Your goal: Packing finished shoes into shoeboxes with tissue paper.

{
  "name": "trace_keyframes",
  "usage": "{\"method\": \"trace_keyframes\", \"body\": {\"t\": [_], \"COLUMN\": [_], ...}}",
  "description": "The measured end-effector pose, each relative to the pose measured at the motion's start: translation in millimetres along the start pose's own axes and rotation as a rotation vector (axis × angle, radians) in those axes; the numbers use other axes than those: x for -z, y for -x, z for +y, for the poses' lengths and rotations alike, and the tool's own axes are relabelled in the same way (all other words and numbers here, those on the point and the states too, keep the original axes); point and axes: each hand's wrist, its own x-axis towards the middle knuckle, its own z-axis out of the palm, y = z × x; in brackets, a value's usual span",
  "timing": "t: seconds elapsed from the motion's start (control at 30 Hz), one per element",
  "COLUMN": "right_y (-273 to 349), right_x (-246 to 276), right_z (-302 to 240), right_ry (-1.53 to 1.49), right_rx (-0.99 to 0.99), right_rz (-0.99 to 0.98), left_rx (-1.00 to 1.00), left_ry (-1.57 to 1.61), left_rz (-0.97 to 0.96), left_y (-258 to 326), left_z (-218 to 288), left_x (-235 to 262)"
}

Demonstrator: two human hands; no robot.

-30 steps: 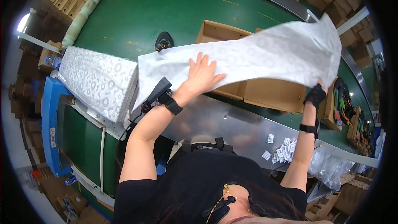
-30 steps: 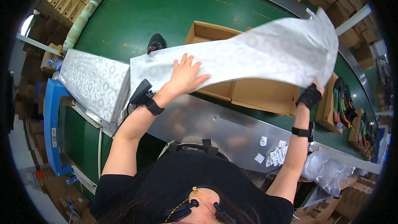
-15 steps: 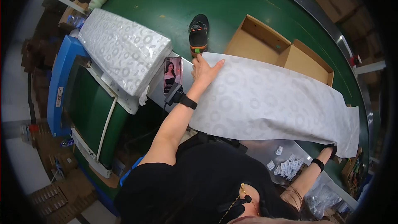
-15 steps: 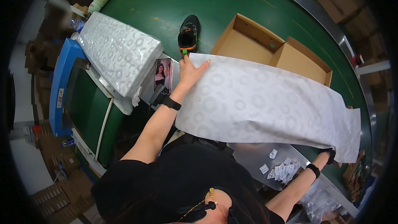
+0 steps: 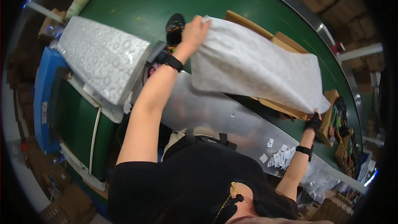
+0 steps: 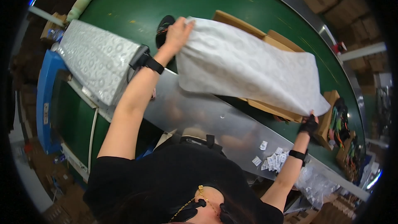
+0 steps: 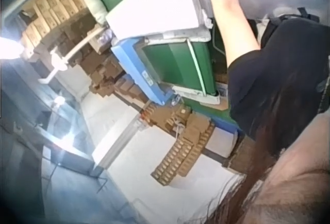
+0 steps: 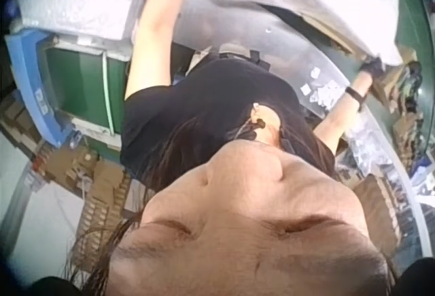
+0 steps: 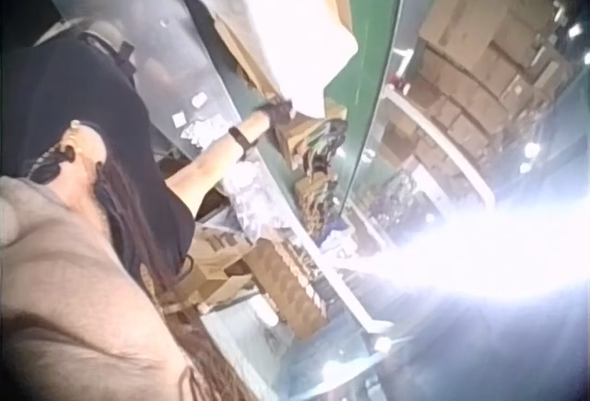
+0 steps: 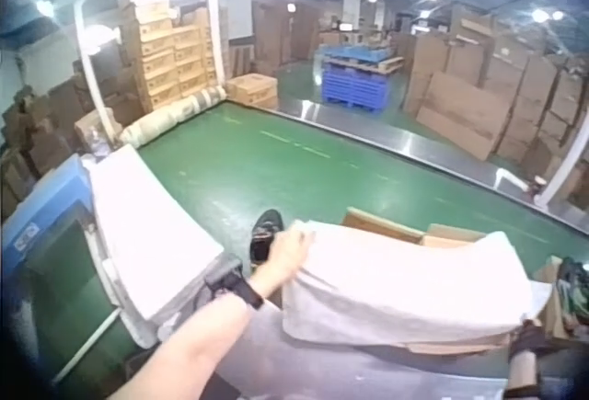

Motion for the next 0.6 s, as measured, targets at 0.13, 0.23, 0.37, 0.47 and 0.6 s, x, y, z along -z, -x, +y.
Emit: {"method": "trace_keyframes", "body": {"t": [0.13, 0.23, 0.37, 0.47, 0.6], "right_y": [32.6, 67.7, 71.9, 65.2, 67.1], "right_x": [-20.8, -19.4, -12.9, -15.7, -37.3], "right_z": [23.9, 9.0, 10.7, 7.9, 1.4], "right_ry": [0.049, 0.012, -0.04, -0.149, 0.073], "right_rx": [0.158, 0.027, 0.067, 0.229, 0.195], "right_rz": [0.195, 0.292, 0.449, 0.257, 0.262], "left_rx": [0.103, 0.56, 0.797, 0.671, 0.559], "left_ry": [0.058, 0.892, 1.196, 1.036, 0.963], "left_rz": [0.061, -0.315, -0.488, -0.54, -0.383], "left_y": [-4.3, 31.3, 89.8, 90.2, 49.0], "left_z": [-18.4, -62.7, -48.4, -46.1, -55.4], "left_x": [-4.0, -3.5, 18.0, 12.6, -12.1]}}
